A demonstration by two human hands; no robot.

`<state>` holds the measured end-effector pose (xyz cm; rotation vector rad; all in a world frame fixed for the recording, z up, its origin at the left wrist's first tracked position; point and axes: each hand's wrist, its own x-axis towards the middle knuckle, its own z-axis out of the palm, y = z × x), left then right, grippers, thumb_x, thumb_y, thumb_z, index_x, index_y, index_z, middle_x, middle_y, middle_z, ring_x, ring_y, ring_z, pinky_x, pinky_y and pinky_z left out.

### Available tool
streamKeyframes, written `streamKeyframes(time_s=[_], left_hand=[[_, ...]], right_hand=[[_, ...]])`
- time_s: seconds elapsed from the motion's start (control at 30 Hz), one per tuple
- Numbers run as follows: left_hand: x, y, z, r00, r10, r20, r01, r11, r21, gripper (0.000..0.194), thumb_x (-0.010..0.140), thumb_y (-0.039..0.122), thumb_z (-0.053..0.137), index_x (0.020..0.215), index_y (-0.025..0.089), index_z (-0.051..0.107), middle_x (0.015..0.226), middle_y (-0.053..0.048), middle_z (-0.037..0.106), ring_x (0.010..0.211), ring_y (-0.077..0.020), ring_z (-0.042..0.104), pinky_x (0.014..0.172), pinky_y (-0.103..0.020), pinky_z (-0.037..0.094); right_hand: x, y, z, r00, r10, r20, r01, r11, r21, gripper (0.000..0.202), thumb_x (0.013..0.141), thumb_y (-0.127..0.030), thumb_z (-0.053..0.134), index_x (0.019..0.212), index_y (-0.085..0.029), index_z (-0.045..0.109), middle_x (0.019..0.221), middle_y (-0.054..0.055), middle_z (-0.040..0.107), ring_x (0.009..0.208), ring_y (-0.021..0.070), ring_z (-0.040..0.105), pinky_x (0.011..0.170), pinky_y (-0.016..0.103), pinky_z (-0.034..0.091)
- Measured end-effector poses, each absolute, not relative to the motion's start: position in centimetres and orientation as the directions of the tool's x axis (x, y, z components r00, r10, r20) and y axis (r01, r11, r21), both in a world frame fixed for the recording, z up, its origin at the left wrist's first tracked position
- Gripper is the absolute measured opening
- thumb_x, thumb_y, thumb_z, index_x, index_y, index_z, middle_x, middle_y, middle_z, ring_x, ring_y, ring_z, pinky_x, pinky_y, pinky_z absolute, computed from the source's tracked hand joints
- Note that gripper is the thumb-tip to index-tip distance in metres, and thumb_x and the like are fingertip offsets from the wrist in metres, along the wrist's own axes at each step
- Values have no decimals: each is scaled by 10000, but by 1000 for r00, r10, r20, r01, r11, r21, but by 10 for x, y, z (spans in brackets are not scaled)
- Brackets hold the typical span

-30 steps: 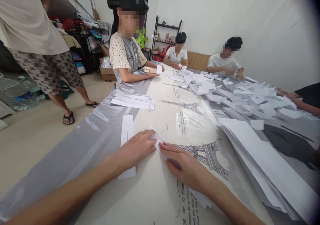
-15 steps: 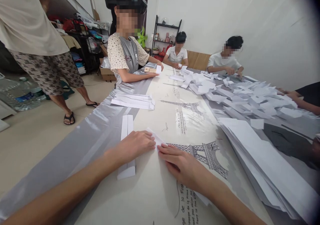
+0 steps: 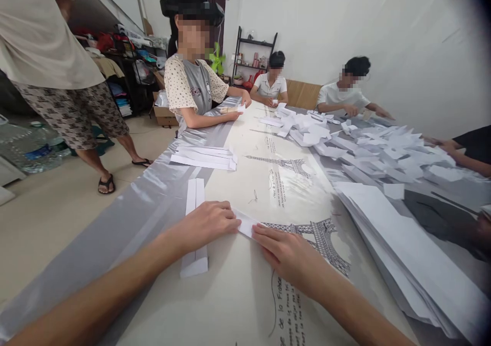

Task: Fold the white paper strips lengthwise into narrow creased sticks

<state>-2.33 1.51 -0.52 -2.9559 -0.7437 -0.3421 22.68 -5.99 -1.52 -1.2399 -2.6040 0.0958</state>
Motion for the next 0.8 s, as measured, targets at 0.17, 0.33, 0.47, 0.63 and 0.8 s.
streamKeyframes(time_s=[0.17, 0.33, 0.47, 0.63, 0.8], left_hand=[[-24, 14, -7, 896, 423, 134, 438, -891, -120, 189, 980, 66, 520, 1059, 204, 623, 953, -48, 698, 956, -192, 620, 682, -250, 459], [-20, 6, -14, 905, 403, 134, 421, -894, -154, 196, 938, 19, 539, 1054, 168, 592, 974, -91, 696, 928, -212, 654, 687, -272, 495], [-15, 0, -21, 898, 428, 101, 439, -877, -195, 197, 936, 21, 520, 1072, 152, 580, 989, -117, 696, 903, -225, 674, 678, -293, 531], [-15, 1, -22, 901, 418, 112, 433, -878, -205, 215, 926, 2, 519, 1068, 156, 567, 1013, -117, 698, 918, -229, 683, 666, -292, 536], [-14, 0, -22, 905, 404, 136, 425, -880, -213, 249, 885, -67, 520, 987, 158, 556, 951, -95, 692, 882, -223, 679, 635, -281, 513]], right_hand=[[229, -61, -21, -684, 684, 253, 687, 721, -92, 498, 903, 70, 428, 1330, -144, 569, 1190, 158, 744, 1206, 327, 676, 726, 392, 665], [232, -62, -28, -689, 659, 302, 665, 740, -97, 424, 949, 32, 411, 1303, -135, 576, 1192, 165, 745, 1220, 321, 668, 802, 436, 661], [229, -65, -35, -605, 720, 340, 733, 670, -118, 355, 980, -23, 420, 1235, -170, 618, 1166, 146, 757, 1112, 311, 728, 692, 377, 659], [225, -68, -35, -585, 743, 324, 758, 643, -107, 325, 976, -4, 428, 1154, -174, 641, 1121, 117, 768, 1121, 297, 724, 701, 371, 658], [225, -69, -33, -594, 722, 355, 714, 677, -181, 366, 974, 4, 438, 1196, -181, 663, 1162, 114, 765, 1161, 280, 707, 864, 426, 648]])
